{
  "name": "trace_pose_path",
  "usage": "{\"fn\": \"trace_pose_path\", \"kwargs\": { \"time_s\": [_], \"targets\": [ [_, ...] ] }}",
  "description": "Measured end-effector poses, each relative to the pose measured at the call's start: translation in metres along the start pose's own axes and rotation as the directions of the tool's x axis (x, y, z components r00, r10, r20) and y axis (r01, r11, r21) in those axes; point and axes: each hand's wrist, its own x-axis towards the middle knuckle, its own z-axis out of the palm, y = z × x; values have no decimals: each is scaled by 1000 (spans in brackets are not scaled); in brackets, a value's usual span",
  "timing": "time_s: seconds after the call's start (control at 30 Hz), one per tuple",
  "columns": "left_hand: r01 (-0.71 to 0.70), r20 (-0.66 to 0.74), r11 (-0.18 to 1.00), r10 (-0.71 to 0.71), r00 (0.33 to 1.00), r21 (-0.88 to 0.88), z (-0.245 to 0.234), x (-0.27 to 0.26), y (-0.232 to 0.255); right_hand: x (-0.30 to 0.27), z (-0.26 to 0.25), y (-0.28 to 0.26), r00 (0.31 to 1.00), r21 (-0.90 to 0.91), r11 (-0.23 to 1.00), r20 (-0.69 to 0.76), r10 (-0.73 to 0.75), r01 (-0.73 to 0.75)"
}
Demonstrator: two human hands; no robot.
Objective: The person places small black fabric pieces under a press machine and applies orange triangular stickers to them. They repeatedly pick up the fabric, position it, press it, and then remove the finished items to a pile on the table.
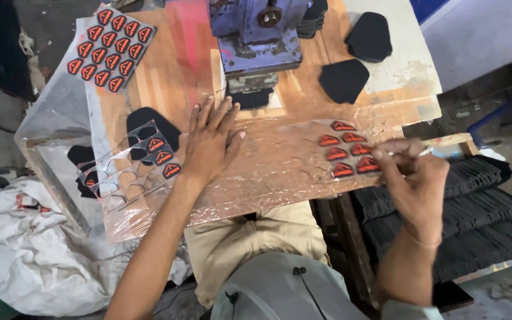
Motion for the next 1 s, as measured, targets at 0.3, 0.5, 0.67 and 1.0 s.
{"fn": "trace_pose_path", "kwargs": {
  "time_s": [0.3,0.5,0.67,1.0],
  "targets": [
    [-46,230,954,-25,973,296,5,-7,-10,51,156,80,908,366,887,401,122,-281],
    [12,56,998,-15,998,55,0,0,0,110,175,98,946,415,885,313,79,-212],
    [47,19,999,-47,999,9,-4,-2,-2,112,182,100,956,320,933,284,74,-167],
    [57,74,998,-58,996,14,-8,2,3,105,184,98,979,272,961,203,2,-58]
  ]
}}
